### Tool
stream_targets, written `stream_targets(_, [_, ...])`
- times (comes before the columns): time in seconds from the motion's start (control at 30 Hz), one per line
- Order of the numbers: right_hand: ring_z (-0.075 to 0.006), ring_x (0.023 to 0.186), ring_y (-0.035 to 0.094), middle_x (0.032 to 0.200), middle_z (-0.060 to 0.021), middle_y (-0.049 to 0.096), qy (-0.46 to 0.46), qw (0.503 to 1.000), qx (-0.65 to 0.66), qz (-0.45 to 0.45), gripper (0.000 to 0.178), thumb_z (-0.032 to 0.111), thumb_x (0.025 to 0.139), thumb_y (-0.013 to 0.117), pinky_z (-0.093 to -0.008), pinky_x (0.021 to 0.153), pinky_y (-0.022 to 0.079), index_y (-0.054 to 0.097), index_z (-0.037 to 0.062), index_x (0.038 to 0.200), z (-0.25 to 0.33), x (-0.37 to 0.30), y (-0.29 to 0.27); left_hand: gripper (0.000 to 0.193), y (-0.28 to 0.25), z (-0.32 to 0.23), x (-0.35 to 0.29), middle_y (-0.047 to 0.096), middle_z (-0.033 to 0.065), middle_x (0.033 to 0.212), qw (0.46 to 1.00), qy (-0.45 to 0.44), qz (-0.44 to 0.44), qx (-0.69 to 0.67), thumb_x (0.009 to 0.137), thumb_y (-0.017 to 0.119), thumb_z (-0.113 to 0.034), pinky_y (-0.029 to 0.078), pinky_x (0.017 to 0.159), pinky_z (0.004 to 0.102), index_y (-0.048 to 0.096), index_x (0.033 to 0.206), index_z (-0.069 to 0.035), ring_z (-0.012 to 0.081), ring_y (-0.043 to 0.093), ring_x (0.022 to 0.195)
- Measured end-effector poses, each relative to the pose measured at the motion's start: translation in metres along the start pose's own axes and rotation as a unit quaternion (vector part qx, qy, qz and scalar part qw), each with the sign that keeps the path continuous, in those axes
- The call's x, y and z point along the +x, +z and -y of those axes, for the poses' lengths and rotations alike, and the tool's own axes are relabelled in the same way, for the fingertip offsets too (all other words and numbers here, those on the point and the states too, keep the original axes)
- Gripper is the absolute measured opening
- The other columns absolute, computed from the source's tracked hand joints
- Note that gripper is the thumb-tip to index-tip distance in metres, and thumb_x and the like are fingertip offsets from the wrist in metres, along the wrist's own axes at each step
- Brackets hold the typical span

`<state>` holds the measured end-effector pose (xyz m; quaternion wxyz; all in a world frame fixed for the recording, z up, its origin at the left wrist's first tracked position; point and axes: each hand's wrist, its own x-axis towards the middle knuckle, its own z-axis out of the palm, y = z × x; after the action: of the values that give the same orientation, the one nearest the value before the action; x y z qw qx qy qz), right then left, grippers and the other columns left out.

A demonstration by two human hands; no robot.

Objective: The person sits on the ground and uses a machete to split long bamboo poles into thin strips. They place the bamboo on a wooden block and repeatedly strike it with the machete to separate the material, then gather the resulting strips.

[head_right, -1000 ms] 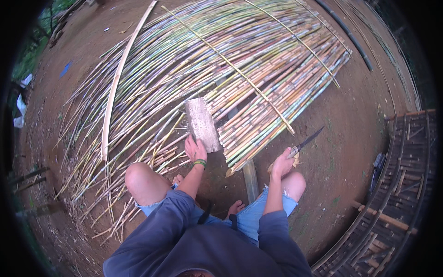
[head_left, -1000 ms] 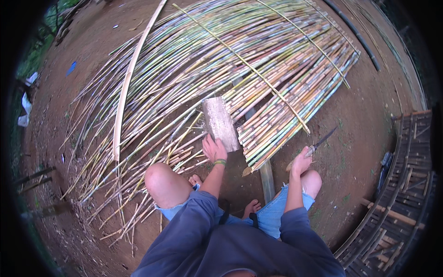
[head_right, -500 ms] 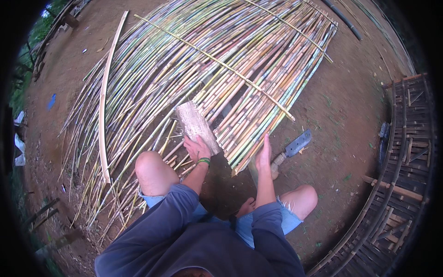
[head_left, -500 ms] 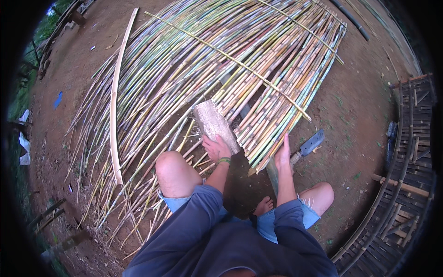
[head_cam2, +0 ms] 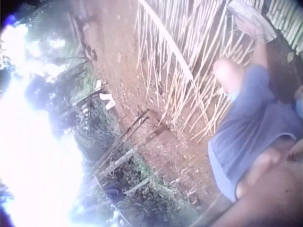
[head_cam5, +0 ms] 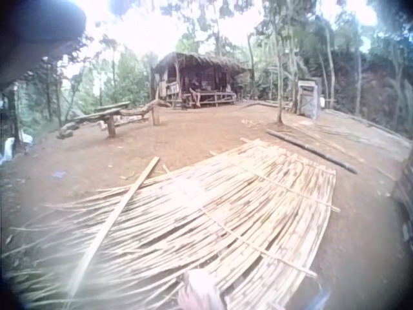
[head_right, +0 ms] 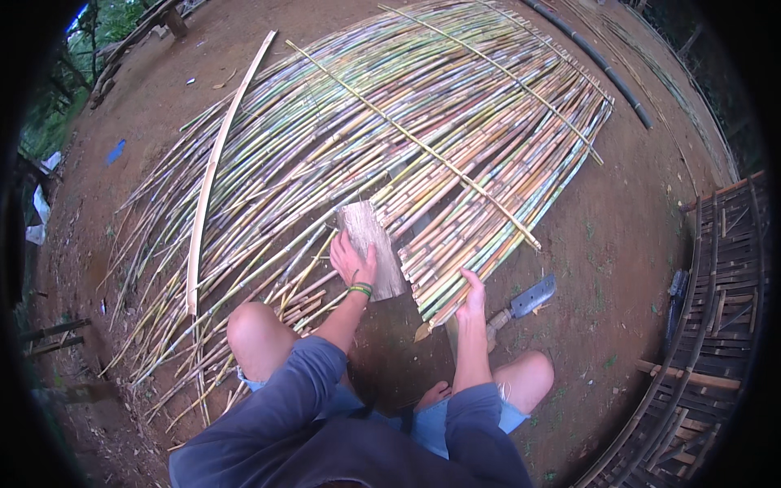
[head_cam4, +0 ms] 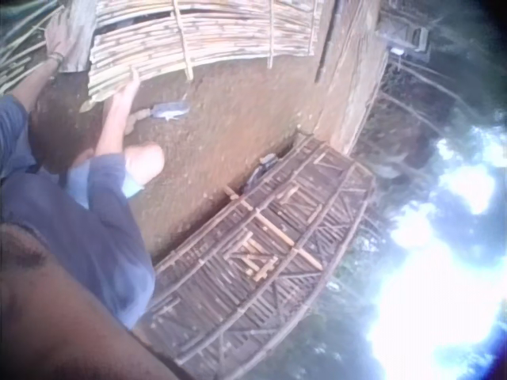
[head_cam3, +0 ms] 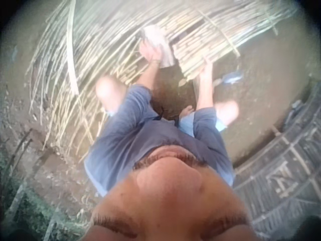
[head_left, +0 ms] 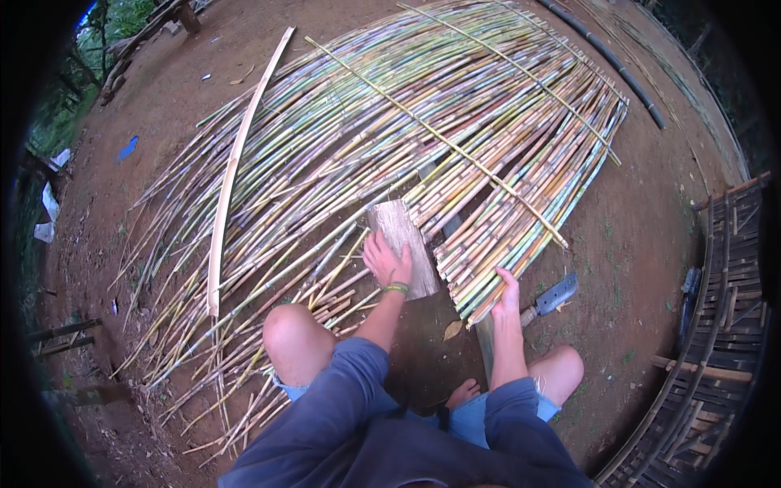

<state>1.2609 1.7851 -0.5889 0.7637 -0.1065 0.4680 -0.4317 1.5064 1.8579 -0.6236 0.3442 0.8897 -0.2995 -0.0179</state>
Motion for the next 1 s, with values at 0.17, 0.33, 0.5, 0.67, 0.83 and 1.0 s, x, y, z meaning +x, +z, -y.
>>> stream_targets(0.17, [-0.0332,0.108,0.064,0.121,-0.0186,0.063,-0.027,0.999,0.01,0.017,0.049,0.011,0.085,0.062,-0.0439,0.099,0.052,0.052,-0.0039,0.131,0.009,-0.011,0.019,0.083,0.011,0.007,0.101,0.035,0.0176,0.154,0.991,0.098,0.011,0.095,0.083,0.066,-0.025,0.017,0.12,0.058,0.028,0.153,-0.004,0.0386,0.027,0.145])
stream_targets(0.33, [-0.0336,0.105,0.066,0.118,-0.0203,0.065,-0.036,0.998,0.033,0.035,0.048,0.012,0.086,0.059,-0.0438,0.097,0.054,0.052,-0.0065,0.13,0.01,-0.017,0.026,0.084,0.0,0.058,0.15,0.034,0.0128,0.157,0.961,0.151,0.132,0.192,0.083,0.062,-0.02,0.02,0.119,0.0595,0.024,0.156,-0.008,0.037,0.025,0.148])
stream_targets(0.5, [-0.0319,0.106,0.065,0.119,-0.0183,0.064,-0.048,0.996,0.054,0.049,0.048,0.009,0.086,0.058,-0.0432,0.097,0.053,0.052,-0.0044,0.132,0.019,-0.021,0.032,0.092,-0.013,0.072,0.16,0.035,0.0119,0.156,0.895,0.196,0.217,0.337,0.08,0.074,-0.023,0.028,0.115,0.0585,0.023,0.157,-0.019,0.0337,0.031,0.146])
stream_targets(0.67, [-0.0322,0.107,0.065,0.121,-0.0189,0.063,-0.045,0.998,0.033,0.035,0.048,0.009,0.086,0.058,-0.0427,0.098,0.053,0.051,-0.0043,0.132,0.015,-0.023,0.031,0.05,0.018,0.089,0.166,0.059,0.0164,0.127,0.904,0.181,0.144,0.36,0.099,0.047,-0.013,0.038,0.106,0.0552,0.035,0.147,-0.021,0.0378,0.056,0.121])
stream_targets(0.83, [-0.0328,0.106,0.065,0.12,-0.0196,0.063,-0.044,0.999,0.01,0.009,0.05,0.01,0.085,0.06,-0.0424,0.098,0.052,0.051,-0.0047,0.131,0.01,-0.027,0.029,0.034,0.038,0.112,0.171,0.065,0.0113,0.108,0.907,0.212,0.089,0.353,0.098,0.049,-0.015,0.053,0.079,0.0457,0.047,0.132,-0.013,0.0297,0.067,0.095])
stream_targets(1.0, [-0.0356,0.106,0.065,0.12,-0.0222,0.063,-0.062,0.997,0.001,0.036,0.053,0.008,0.083,0.058,-0.0443,0.098,0.054,0.049,-0.0052,0.133,0.011,-0.027,0.028,0.02,0.031,0.107,0.179,0.066,0.0154,0.105,0.905,0.228,0.124,0.337,0.099,0.047,-0.014,0.061,0.07,0.0426,0.054,0.115,-0.006,0.0328,0.07,0.096])
